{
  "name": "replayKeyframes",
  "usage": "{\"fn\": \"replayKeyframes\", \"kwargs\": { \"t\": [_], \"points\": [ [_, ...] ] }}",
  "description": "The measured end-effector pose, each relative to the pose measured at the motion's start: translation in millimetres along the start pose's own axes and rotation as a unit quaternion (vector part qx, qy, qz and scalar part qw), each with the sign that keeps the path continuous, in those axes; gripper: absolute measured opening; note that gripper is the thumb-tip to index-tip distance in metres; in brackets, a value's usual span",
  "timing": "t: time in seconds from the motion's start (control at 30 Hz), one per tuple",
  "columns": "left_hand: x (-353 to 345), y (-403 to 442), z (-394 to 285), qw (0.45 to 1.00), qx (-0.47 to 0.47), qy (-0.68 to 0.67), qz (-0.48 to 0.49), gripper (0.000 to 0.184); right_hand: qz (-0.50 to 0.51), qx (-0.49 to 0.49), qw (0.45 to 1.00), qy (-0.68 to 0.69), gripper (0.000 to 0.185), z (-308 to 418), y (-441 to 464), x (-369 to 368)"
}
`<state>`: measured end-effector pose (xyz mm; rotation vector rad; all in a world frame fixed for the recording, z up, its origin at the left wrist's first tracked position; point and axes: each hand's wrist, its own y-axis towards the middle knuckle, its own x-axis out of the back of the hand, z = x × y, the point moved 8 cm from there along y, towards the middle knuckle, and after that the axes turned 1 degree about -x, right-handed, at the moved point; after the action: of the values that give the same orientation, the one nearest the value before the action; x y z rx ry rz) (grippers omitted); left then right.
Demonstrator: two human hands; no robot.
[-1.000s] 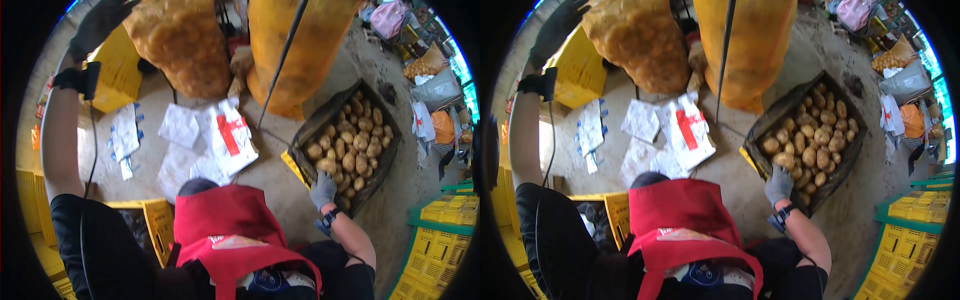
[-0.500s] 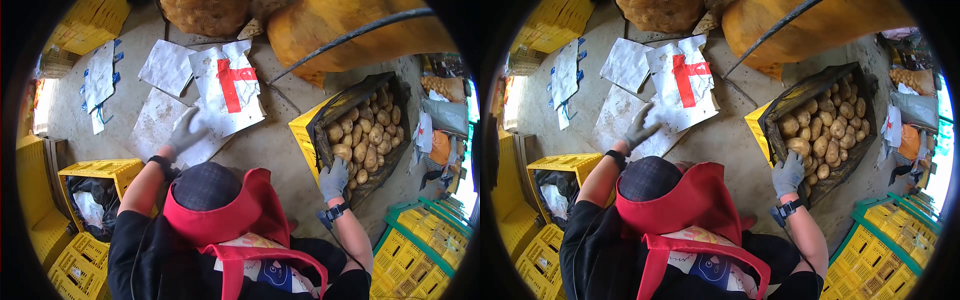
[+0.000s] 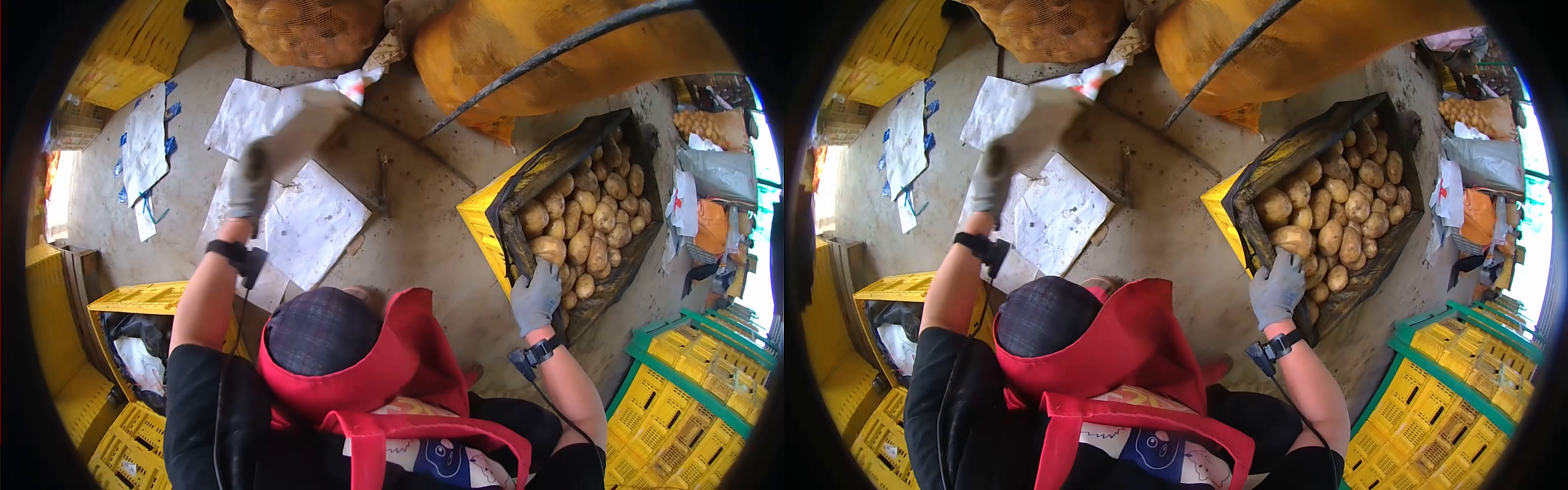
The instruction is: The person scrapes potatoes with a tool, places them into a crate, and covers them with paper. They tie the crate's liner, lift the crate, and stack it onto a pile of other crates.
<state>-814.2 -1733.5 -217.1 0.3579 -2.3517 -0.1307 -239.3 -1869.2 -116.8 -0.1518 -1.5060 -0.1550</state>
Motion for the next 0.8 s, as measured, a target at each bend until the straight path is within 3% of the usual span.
{"fn": "replayKeyframes", "kwargs": {
  "t": [0.03,0.1,0.13,0.17,0.27,0.4,0.43,0.47,0.53,0.57,0.6,0.67,0.73,0.8],
  "points": [
    [25,7,22,1.000,0.000,0.003,0.004,0.032,0.002,-0.001,1.000,0.002,0.038,-1,0,-1],
    [124,8,82,0.947,0.148,-0.128,-0.256,0.030,0.000,0.005,1.000,0.003,0.038,-2,-1,-1],
    [161,5,112,0.940,0.186,-0.079,-0.274,0.032,-0.006,0.011,1.000,0.003,0.038,-1,0,-1],
    [180,-4,142,0.890,0.232,-0.184,-0.346,0.028,0.010,0.002,1.000,-0.012,0.040,-3,-1,-4],
    [205,-35,210,0.856,0.299,-0.221,-0.360,0.032,0.000,0.012,1.000,-0.001,0.043,-3,-1,-4],
    [103,-72,252,0.679,0.471,-0.523,-0.211,0.048,0.006,0.010,1.000,0.005,0.044,-10,-1,-11],
    [80,-78,204,0.701,0.515,-0.459,-0.180,0.055,0.008,0.011,1.000,0.006,0.044,-8,-2,-11],
    [55,-80,210,0.748,0.526,-0.395,-0.088,0.060,0.005,0.013,1.000,0.009,0.044,-6,-2,-9],
    [24,-73,164,0.822,0.487,-0.293,-0.045,0.058,0.003,0.019,1.000,0.012,0.044,-2,-1,-4],
    [9,-60,153,0.873,0.442,-0.207,0.006,0.060,0.005,0.013,1.000,0.007,0.044,0,0,-2],
    [-3,-44,170,0.952,0.304,-0.042,-0.015,0.072,0.006,0.007,1.000,0.002,0.043,1,-1,-2],
    [-12,-15,98,0.962,0.214,0.159,0.058,0.094,0.005,0.009,1.000,-0.002,0.042,2,-1,-3],
    [-33,-2,87,0.925,0.197,0.317,0.072,0.091,0.002,0.010,1.000,-0.010,0.042,3,0,-2],
    [-37,13,70,0.907,0.232,0.327,0.129,0.084,0.014,0.000,1.000,-0.005,0.044,7,1,-1]
  ]
}}
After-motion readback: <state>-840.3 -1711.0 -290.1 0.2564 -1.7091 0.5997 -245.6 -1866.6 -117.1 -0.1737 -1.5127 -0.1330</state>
